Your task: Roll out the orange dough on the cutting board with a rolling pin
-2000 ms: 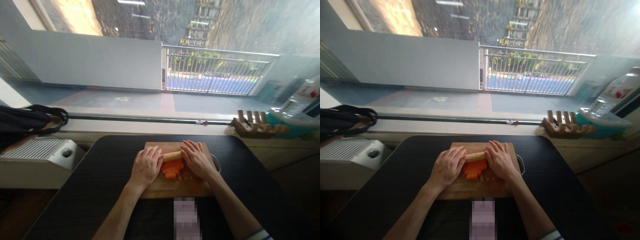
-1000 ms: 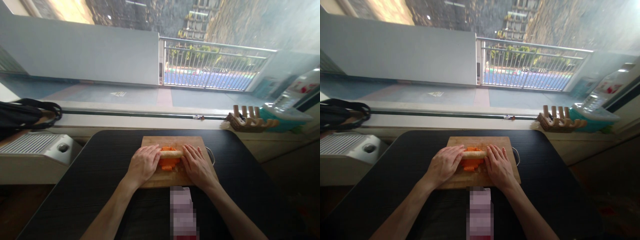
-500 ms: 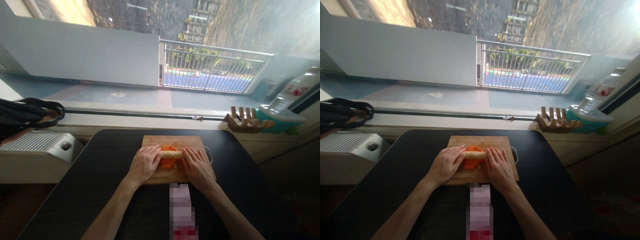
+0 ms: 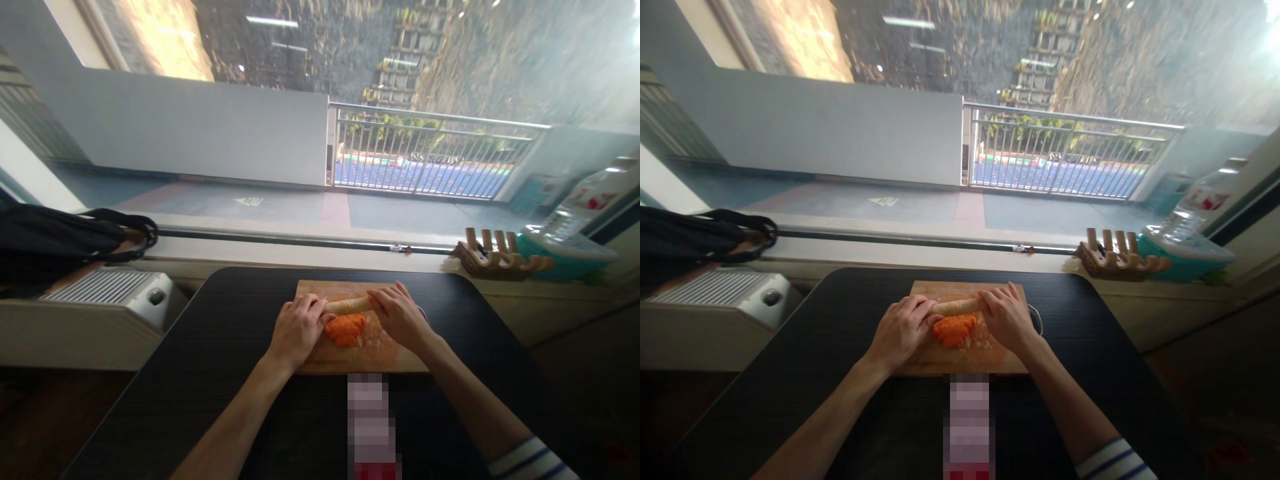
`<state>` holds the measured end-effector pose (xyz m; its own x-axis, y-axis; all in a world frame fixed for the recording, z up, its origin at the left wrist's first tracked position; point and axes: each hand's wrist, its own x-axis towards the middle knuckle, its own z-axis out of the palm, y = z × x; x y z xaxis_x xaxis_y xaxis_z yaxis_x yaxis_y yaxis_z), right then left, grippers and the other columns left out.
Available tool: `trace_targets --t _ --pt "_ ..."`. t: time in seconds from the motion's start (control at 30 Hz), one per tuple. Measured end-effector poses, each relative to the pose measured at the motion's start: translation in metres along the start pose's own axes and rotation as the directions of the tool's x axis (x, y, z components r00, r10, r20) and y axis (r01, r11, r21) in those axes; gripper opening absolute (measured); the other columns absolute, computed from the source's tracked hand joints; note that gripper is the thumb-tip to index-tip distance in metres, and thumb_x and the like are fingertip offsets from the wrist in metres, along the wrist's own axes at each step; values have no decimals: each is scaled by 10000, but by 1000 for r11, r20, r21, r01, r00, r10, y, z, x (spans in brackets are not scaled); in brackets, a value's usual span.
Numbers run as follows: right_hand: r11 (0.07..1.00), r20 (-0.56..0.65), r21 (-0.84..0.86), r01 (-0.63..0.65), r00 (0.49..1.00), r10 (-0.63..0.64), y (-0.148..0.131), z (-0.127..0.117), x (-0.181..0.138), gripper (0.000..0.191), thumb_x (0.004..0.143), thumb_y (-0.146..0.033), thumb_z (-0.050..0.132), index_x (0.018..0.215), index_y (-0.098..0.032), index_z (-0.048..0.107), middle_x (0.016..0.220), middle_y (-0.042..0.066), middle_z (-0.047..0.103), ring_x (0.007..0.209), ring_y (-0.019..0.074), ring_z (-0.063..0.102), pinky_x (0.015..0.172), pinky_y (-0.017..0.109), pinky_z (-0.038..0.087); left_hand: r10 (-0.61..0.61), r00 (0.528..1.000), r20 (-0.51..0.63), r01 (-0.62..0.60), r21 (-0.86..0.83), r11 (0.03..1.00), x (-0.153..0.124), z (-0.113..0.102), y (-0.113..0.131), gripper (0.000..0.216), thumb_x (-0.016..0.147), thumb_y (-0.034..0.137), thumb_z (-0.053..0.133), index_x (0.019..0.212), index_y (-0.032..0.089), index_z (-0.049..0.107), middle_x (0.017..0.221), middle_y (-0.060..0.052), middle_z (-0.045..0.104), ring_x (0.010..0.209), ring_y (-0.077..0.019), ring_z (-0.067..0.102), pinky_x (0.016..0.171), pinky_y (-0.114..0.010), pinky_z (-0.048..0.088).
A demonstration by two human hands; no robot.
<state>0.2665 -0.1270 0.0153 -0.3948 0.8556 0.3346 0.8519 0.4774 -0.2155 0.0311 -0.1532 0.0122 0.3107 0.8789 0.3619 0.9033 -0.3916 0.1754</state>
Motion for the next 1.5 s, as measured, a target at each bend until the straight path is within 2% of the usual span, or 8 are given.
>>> trace_targets --t 0.2,0.33,0.5,0.67,0.77,0.97,1.3,1.5 --pt "1000 131 23 19 991 -22 -2 13 54 304 975 -257 357 965 -228 659 1043 55 703 1018 195 609 1046 484 265 -187 982 3 186 87 979 5 -4 -3 279 926 406 453 935 210 652 966 -81 664 910 -241 614 718 -349 470" --pt "999 180 27 38 983 -42 -6 23 66 310 969 -248 364 897 -215 663 958 47 713 975 183 620 1020 444 295 -232 972 35 226 117 967 2 -1 -6 279 933 379 440 925 200 654 957 -87 662 905 -248 616 713 -357 466" --pt "998 168 35 47 984 -53 -6 29 60 301 973 -253 367 916 -214 660 970 46 707 979 178 620 1034 433 285 -235 971 49 229 109 967 -2 2 -10 262 928 373 449 928 207 652 955 -81 658 910 -248 612 717 -359 460" --pt "992 116 121 24 993 -38 -2 38 48 292 972 -221 363 886 -214 642 932 24 699 903 151 622 1056 430 296 -217 976 20 213 108 971 -3 2 -10 242 917 395 475 894 224 644 924 -63 661 876 -225 609 707 -333 436" --pt "986 73 166 10 997 -23 -2 43 40 296 969 -190 356 858 -211 629 916 18 692 874 137 617 1065 413 308 -229 972 49 221 126 967 -4 1 -7 218 911 392 495 904 228 638 932 -51 665 892 -227 603 727 -343 419" --pt "973 -3 230 19 1000 -18 -3 46 30 239 936 -152 413 926 -208 645 1066 53 687 1055 173 597 1081 426 320 -242 969 50 235 109 966 -7 2 -2 193 905 377 519 949 230 635 969 -36 685 929 -230 596 763 -362 399" --pt "988 -49 140 68 997 -62 -6 46 18 251 925 -117 431 1021 -206 644 1138 66 671 1097 189 580 1063 410 348 -171 985 14 170 38 985 -13 5 -10 163 893 338 557 995 240 639 1003 -14 709 937 -214 610 784 -359 408" --pt "994 -54 77 81 996 -77 -5 50 6 290 918 -118 430 1113 -198 630 1197 89 659 1136 207 582 1085 448 335 -113 991 -69 113 2 994 -21 11 -11 174 885 302 573 1027 223 635 1021 -23 713 938 -209 626 807 -364 427"
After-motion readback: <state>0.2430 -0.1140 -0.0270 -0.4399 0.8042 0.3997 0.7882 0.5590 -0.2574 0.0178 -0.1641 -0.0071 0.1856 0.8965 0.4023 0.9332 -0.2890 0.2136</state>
